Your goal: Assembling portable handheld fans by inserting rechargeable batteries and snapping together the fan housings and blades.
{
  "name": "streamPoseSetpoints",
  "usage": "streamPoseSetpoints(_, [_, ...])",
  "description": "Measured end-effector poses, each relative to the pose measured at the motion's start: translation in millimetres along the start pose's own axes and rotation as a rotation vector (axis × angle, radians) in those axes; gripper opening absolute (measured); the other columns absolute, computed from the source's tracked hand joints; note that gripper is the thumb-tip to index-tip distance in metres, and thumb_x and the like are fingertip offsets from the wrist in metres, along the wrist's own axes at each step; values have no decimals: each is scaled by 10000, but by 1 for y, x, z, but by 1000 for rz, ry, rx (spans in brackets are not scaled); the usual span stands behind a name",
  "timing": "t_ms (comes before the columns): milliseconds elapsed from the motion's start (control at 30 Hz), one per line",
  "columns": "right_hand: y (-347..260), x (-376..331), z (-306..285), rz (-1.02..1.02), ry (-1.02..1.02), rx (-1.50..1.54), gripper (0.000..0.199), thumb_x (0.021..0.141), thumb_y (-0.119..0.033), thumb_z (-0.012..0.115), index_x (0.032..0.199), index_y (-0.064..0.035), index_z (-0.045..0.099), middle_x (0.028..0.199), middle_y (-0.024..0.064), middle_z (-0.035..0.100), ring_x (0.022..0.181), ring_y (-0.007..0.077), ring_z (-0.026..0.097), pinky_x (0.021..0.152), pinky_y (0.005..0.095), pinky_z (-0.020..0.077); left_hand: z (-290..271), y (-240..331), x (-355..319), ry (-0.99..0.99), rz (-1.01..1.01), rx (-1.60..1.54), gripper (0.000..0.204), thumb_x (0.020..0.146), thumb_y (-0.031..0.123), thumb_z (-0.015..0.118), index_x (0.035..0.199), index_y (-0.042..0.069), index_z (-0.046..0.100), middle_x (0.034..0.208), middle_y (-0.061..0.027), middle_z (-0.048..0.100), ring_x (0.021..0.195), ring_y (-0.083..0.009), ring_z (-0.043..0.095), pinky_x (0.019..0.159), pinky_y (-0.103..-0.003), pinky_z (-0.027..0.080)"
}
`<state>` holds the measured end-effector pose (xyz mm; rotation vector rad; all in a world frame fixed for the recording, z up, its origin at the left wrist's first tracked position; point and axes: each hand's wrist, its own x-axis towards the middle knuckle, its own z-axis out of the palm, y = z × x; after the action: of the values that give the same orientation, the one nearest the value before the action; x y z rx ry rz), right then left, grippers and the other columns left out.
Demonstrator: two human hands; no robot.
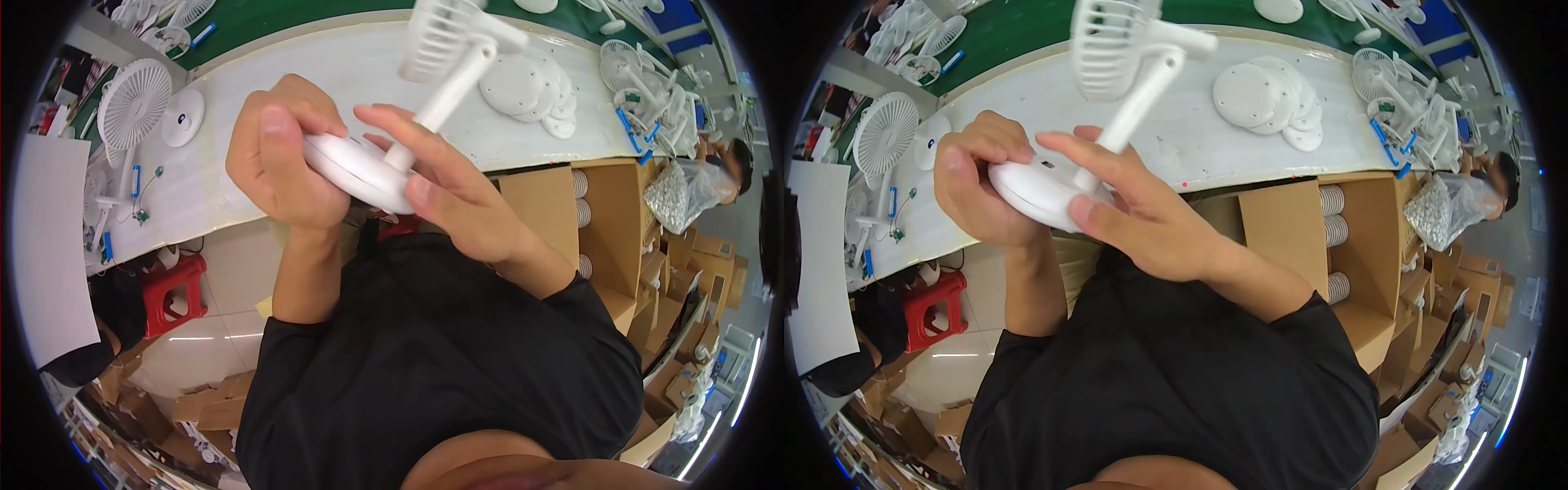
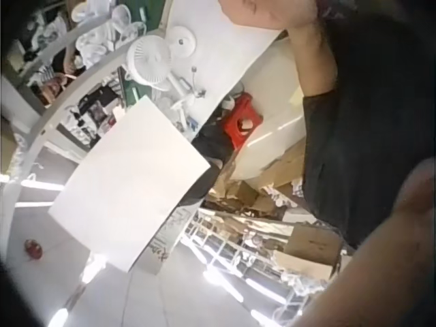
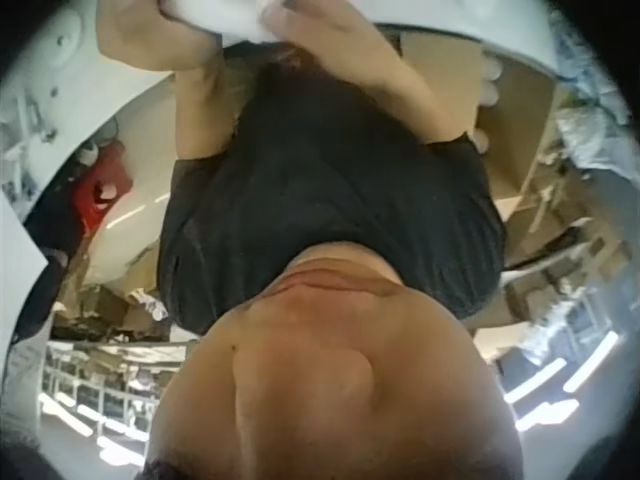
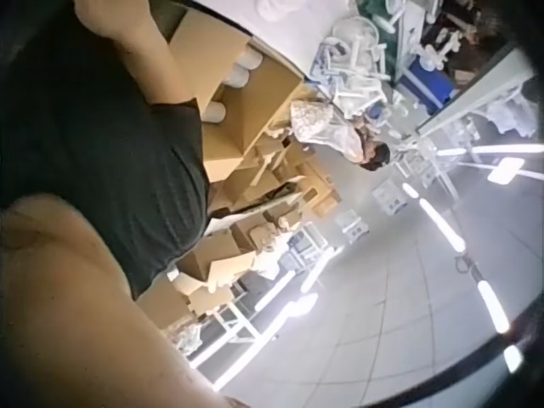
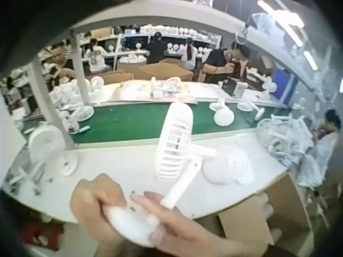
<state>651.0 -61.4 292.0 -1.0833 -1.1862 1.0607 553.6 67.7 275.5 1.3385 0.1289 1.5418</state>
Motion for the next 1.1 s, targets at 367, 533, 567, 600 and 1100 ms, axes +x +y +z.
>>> streamPoseSetpoints(367, [4,-8,-3,235,-75,534,720,935,-175,614,1534,-36,238,1527,145,320,1332,226,388,1086,303,322,9,25,-7,-297,119,364,320,989,223,357,782,53,531,613,-68,519,593,-157,420,567,-279,361])
streamPoseSetpoints(533, [43,2,-2,51,-52,487,746,933,-146,626,1545,-56,210,1506,159,339,1307,226,404,1082,293,318,2,-6,-7,-81,-86,154,284,975,200,386,797,49,547,610,-49,514,567,-126,397,553,-253,341])
streamPoseSetpoints(567, [46,1,1,11,-40,473,762,926,-144,636,1547,-58,204,1496,161,348,1299,228,410,1081,297,320,2,-7,-8,13,-201,66,265,965,185,400,801,46,555,608,-41,511,558,-113,388,544,-241,332])
streamPoseSetpoints(600, [46,0,3,-29,-26,458,777,918,-142,645,1548,-60,197,1487,162,356,1291,230,415,1079,300,321,2,-6,-7,107,-314,-25,247,956,171,414,805,44,562,606,-34,508,548,-99,380,536,-229,323])
streamPoseSetpoints(1100, [-16,25,1,228,-120,367,943,821,-185,746,1550,-64,160,1422,174,392,1263,261,419,1058,327,327,16,32,8,-146,70,103,345,1021,267,365,819,52,543,593,-16,485,558,-89,381,554,-226,323])
